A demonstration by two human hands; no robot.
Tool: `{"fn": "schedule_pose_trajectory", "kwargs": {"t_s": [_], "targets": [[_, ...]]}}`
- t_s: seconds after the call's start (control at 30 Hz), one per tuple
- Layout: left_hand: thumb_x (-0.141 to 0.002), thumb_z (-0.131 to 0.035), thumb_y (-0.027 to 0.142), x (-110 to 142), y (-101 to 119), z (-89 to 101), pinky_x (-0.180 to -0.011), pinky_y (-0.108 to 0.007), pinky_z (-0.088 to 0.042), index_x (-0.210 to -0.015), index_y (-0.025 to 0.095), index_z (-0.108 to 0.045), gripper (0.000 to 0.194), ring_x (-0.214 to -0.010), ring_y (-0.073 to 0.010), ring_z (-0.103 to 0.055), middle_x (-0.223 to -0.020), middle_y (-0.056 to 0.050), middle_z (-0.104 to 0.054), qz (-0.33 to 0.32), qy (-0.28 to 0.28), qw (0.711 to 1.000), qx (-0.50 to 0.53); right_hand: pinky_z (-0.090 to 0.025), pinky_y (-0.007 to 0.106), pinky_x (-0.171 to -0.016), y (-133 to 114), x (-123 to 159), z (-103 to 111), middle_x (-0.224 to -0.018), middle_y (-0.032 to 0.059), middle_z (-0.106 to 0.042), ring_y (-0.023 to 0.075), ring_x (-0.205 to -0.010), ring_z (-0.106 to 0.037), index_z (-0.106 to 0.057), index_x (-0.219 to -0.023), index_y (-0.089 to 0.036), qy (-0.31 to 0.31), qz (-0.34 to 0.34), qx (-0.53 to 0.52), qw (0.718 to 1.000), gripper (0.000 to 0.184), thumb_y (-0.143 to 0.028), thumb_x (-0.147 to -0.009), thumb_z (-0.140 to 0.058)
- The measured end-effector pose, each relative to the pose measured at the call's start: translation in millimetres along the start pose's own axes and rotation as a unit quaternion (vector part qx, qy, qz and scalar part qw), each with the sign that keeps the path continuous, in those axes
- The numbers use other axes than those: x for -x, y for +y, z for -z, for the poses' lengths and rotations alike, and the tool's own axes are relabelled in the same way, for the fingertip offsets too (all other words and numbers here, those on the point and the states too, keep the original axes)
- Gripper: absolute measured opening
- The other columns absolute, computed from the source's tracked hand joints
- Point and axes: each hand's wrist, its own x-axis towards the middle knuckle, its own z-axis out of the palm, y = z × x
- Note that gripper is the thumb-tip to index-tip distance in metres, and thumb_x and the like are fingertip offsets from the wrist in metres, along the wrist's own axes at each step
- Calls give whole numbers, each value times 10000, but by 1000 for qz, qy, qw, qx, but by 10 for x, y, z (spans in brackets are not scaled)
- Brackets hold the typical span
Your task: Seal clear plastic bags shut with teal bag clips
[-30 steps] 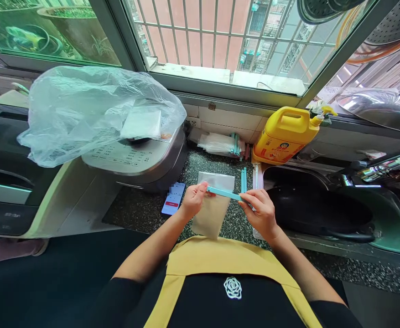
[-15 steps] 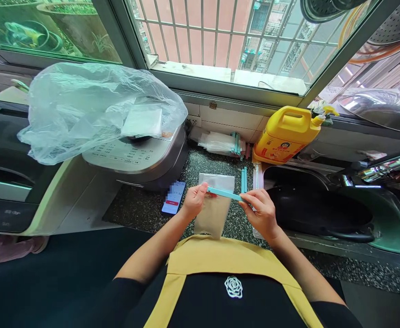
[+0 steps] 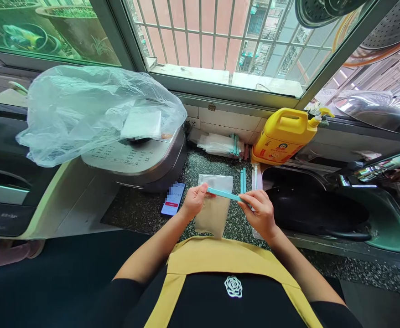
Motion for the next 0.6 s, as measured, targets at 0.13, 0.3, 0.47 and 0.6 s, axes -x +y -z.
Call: {"fn": "schedule_pose_trajectory", "kwargs": {"t_s": [0.13, 0.3, 0.47, 0.6], "targets": [[-620, -516, 791, -9, -2, 17, -621, -302, -492, -475, 156, -626, 661, -572, -180, -600, -498, -55, -625, -4, 2, 1000, -13, -466, 311, -606, 4, 7, -24, -747, 33, -634, 162, -678, -556, -662, -921, -216, -3, -10, -10, 1000, 130, -155, -811, -630], [-601, -571, 758, -16, -32, 24, -604, -296, -498, -466, 148, -617, 626, -535, -171, -601, -498, -63, -637, 8, 14, 1000, 10, -466, 327, -630, -3, 13, -50, -765, 34, -654, 170, -694, -570, -678, -911, -224, 4, -33, -40, 999, 137, -152, -803, -636], [-615, -601, 706, -19, -85, 39, -575, -287, -497, -497, 139, -632, 580, -519, -169, -612, -512, -71, -652, 10, 21, 999, 38, -476, 343, -634, -37, -4, -34, -773, 32, -665, 175, -706, -583, -681, -894, -239, 5, -56, -66, 996, 121, -168, -805, -640], [-625, -627, 668, -18, -125, 54, -574, -288, -502, -525, 136, -641, 541, -533, -178, -630, -513, -64, -654, 21, 17, 998, 55, -478, 354, -659, -55, -10, -18, -776, 26, -662, 180, -735, -576, -672, -888, -248, 26, -79, -118, 990, 111, -180, -805, -643]]}}
